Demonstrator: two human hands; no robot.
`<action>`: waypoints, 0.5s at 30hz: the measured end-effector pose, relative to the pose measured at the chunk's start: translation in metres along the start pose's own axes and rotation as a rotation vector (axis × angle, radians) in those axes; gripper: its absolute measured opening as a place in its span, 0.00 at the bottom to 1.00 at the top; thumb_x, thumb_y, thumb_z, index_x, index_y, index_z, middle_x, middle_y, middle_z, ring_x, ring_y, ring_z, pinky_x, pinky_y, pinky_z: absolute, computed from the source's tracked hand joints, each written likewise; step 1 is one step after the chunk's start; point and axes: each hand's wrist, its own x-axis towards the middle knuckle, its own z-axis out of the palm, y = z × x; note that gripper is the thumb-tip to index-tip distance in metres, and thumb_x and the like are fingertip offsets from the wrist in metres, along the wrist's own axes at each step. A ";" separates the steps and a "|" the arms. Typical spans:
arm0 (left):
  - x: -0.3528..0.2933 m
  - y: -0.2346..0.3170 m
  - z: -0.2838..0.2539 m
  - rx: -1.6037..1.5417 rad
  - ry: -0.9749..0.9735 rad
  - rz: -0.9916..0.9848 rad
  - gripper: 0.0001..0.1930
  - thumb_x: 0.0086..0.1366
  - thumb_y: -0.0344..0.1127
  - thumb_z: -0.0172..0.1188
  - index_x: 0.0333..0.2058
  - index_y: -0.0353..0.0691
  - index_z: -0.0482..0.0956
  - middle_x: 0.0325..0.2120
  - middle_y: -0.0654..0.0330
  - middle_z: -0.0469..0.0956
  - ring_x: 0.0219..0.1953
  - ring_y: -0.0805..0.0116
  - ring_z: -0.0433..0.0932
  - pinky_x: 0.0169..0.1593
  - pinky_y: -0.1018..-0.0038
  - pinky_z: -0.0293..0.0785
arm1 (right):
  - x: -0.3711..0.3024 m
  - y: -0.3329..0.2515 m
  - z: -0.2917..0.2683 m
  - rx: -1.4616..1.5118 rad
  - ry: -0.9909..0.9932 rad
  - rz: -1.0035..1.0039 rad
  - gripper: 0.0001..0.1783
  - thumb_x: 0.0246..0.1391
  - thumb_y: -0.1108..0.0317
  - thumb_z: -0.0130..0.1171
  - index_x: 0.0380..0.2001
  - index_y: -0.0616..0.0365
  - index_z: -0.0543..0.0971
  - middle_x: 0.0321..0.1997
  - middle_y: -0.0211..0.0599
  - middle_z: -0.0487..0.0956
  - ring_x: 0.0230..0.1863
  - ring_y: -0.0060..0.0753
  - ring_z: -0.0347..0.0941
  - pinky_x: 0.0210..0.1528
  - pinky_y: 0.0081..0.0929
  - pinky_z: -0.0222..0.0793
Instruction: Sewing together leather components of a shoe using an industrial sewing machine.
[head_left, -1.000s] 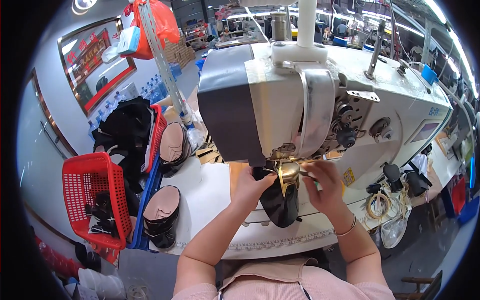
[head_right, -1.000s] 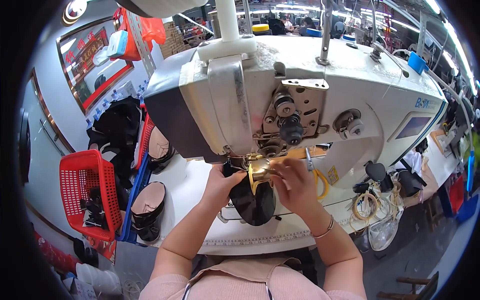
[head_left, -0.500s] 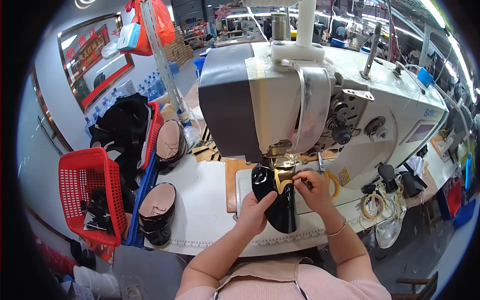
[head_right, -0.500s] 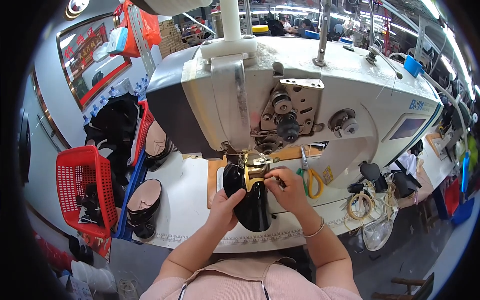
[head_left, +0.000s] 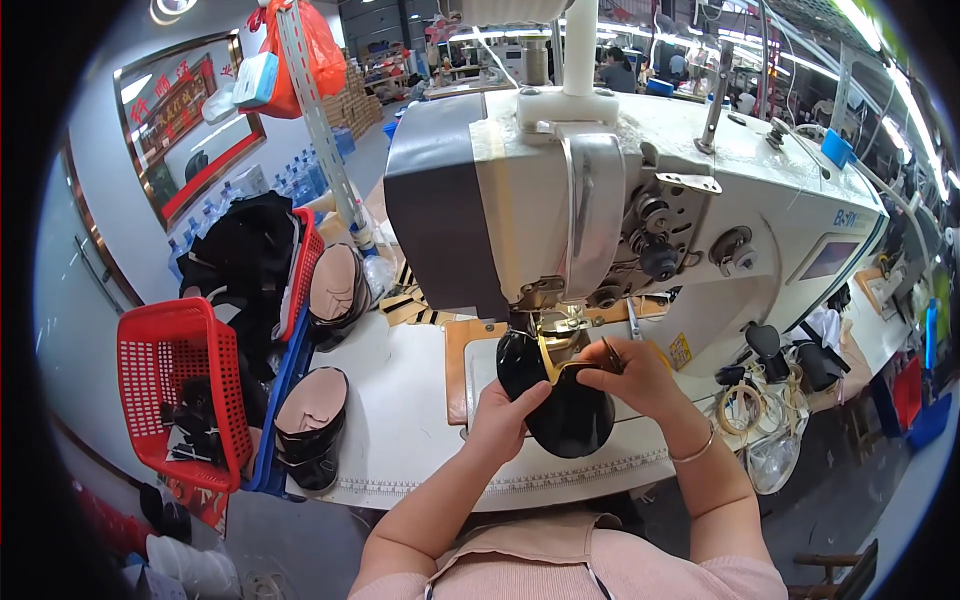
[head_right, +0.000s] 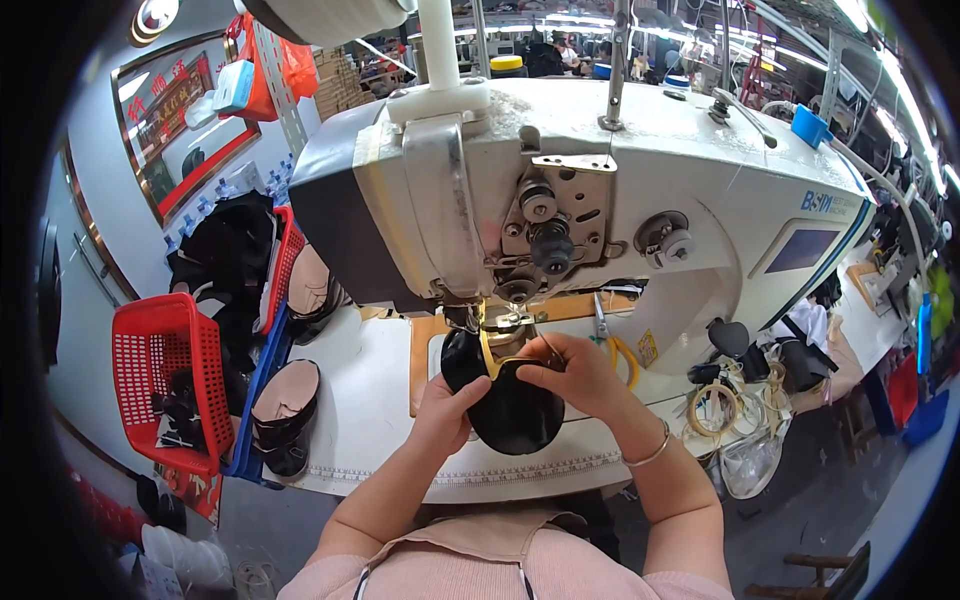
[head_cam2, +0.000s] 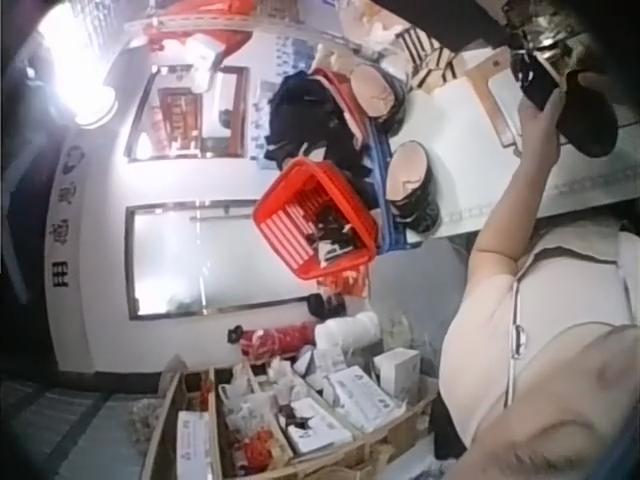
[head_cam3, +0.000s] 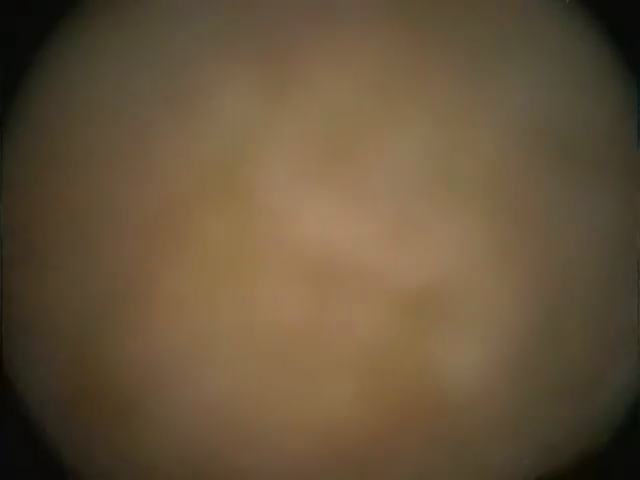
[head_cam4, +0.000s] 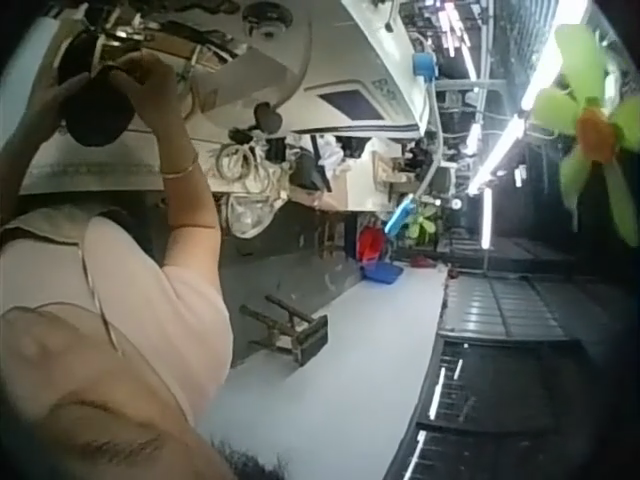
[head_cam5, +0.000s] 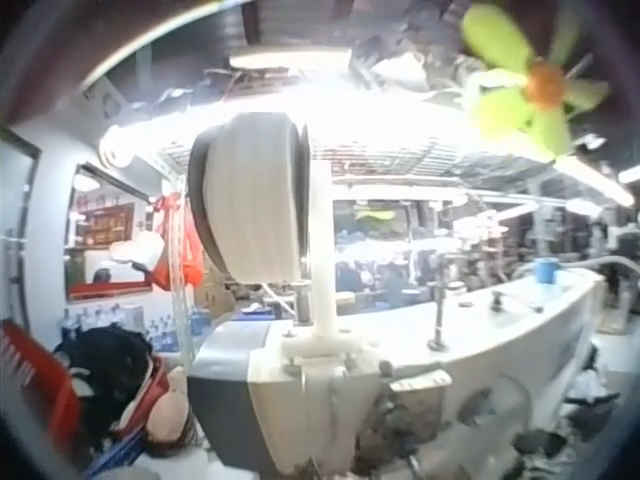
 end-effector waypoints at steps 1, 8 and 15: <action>0.001 -0.001 -0.002 0.003 0.001 -0.005 0.13 0.58 0.29 0.59 0.42 0.35 0.71 0.36 0.59 0.76 0.37 0.71 0.77 0.41 0.75 0.75 | -0.003 0.005 0.003 0.045 0.033 -0.017 0.10 0.45 0.74 0.62 0.33 0.62 0.77 0.26 0.21 0.75 0.27 0.08 0.65 0.29 0.08 0.62; 0.007 -0.010 -0.015 -0.187 -0.203 -0.098 0.21 0.65 0.42 0.46 0.52 0.36 0.64 0.47 0.57 0.71 0.50 0.66 0.70 0.53 0.68 0.66 | -0.002 0.011 0.007 -0.159 0.165 -0.227 0.11 0.44 0.73 0.64 0.34 0.60 0.77 0.25 0.22 0.73 0.24 0.10 0.64 0.27 0.11 0.61; 0.012 -0.019 -0.007 -0.837 -0.424 -0.113 0.26 0.68 0.47 0.30 0.58 0.36 0.57 0.56 0.53 0.62 0.59 0.58 0.59 0.64 0.61 0.46 | -0.002 0.005 0.026 -0.248 0.308 -0.536 0.12 0.44 0.76 0.62 0.36 0.57 0.77 0.32 0.31 0.72 0.26 0.23 0.69 0.25 0.17 0.65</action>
